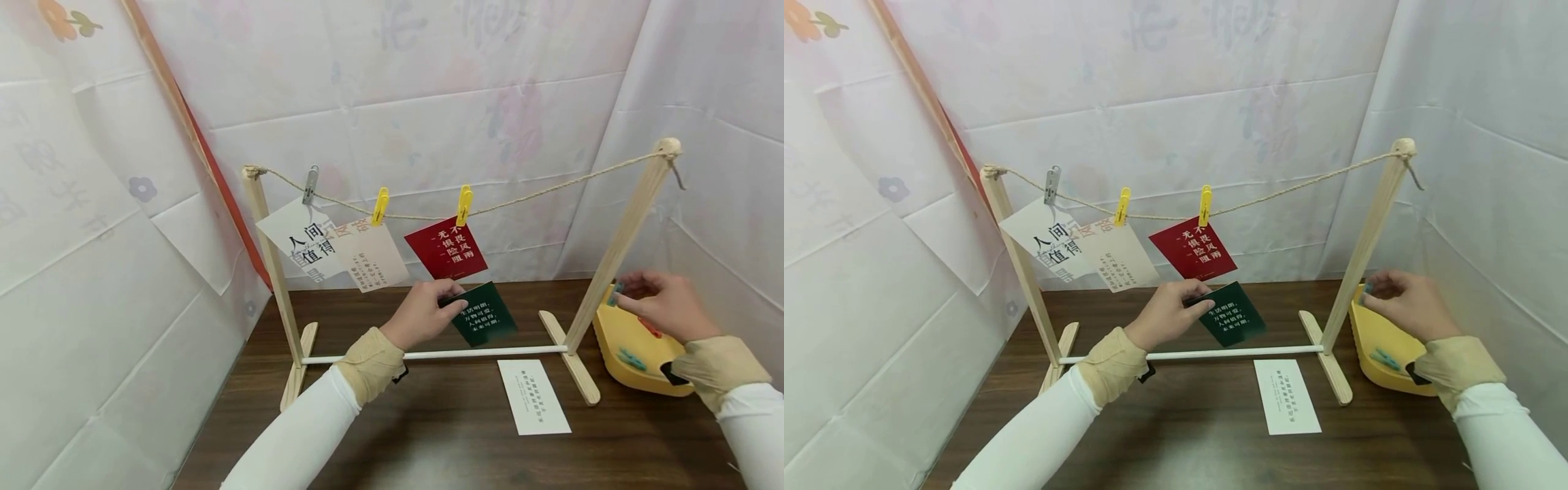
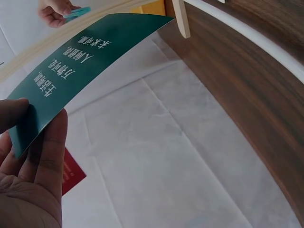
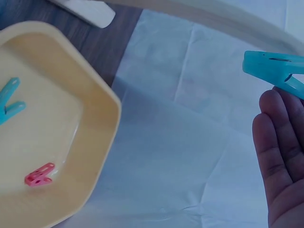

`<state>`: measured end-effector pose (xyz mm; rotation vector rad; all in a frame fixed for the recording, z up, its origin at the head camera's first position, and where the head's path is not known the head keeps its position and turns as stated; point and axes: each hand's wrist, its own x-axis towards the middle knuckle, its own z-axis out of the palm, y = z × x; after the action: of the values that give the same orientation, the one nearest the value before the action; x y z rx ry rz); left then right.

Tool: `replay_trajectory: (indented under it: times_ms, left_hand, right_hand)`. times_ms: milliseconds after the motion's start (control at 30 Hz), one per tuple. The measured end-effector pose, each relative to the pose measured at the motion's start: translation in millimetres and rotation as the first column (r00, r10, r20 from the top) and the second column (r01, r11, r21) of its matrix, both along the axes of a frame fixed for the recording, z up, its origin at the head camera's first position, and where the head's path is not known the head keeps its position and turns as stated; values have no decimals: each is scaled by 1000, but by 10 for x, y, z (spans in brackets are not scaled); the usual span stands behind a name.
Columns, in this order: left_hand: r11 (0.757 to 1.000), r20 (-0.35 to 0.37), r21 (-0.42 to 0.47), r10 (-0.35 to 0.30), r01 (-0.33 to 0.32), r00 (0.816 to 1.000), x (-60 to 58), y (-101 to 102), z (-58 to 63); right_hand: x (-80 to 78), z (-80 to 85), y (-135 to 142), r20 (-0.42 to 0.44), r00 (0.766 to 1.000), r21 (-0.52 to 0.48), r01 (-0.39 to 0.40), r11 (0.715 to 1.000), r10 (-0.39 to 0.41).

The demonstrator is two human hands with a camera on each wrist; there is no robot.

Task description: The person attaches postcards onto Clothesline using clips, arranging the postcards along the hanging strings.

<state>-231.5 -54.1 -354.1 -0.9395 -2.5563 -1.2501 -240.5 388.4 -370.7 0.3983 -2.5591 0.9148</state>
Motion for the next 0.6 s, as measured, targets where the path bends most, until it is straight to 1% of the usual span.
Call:
replay_trajectory:
  times_ms: [300, 500, 600]
  left_hand:
    - [999, -52, 39, -8, 10, 999, 0, 32, 163]
    - [998, -93, 54, -11, 16, 996, -16, 75, 270]
    - [998, -112, 54, -15, 21, 994, -28, 86, 322]
  right_hand:
    - [104, 149, -137, -69, 998, -11, 9, 1000, -10]
    - [174, 276, -220, -89, 996, -6, 26, 1000, -26]
    - [189, 311, -244, -98, 995, -7, 21, 1000, -21]
